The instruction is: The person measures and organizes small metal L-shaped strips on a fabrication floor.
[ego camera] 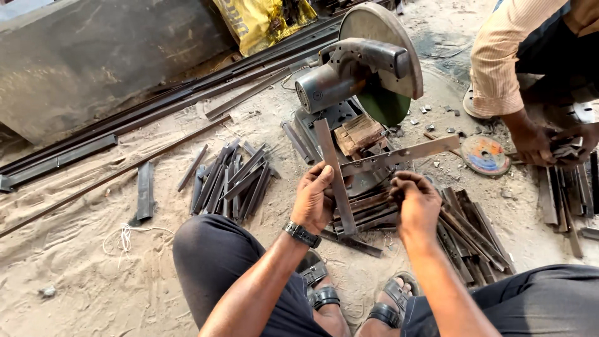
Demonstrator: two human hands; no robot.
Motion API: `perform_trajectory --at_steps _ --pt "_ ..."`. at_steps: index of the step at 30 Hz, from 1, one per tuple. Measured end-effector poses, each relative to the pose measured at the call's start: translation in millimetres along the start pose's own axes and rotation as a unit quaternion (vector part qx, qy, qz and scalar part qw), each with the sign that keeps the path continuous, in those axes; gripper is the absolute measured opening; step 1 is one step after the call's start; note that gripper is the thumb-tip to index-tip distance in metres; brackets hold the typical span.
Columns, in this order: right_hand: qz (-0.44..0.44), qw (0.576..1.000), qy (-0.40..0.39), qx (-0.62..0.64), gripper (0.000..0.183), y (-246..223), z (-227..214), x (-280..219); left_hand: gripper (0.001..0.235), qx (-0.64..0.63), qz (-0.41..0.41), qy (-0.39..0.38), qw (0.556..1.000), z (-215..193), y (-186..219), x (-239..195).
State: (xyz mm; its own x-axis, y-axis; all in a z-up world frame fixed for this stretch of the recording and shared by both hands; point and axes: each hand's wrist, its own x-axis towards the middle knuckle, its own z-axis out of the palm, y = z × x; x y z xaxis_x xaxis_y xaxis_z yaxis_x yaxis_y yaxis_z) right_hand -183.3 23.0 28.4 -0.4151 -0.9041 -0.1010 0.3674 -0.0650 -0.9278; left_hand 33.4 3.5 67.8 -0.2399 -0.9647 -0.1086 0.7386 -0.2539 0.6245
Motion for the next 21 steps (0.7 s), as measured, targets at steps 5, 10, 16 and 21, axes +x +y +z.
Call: perform_trajectory --at_steps 5,10,16,21 --pt "-0.003 0.995 -0.033 0.097 0.018 -34.0 18.9 -16.3 0.016 -0.017 -0.026 -0.015 0.999 7.2 -8.1 -5.0" --pt "-0.052 0.996 -0.020 0.069 0.029 -54.7 39.1 -35.9 0.017 -0.017 -0.049 -0.020 0.998 -12.4 -31.5 -0.7" --pt "-0.013 0.990 0.019 0.139 0.025 -58.3 30.2 -29.1 0.027 0.002 -0.063 -0.004 0.998 13.6 -19.9 -6.3" --pt "0.020 0.985 0.007 0.171 0.025 -65.4 10.0 -13.4 0.034 -0.024 -0.019 0.043 0.999 6.5 -8.0 5.4"
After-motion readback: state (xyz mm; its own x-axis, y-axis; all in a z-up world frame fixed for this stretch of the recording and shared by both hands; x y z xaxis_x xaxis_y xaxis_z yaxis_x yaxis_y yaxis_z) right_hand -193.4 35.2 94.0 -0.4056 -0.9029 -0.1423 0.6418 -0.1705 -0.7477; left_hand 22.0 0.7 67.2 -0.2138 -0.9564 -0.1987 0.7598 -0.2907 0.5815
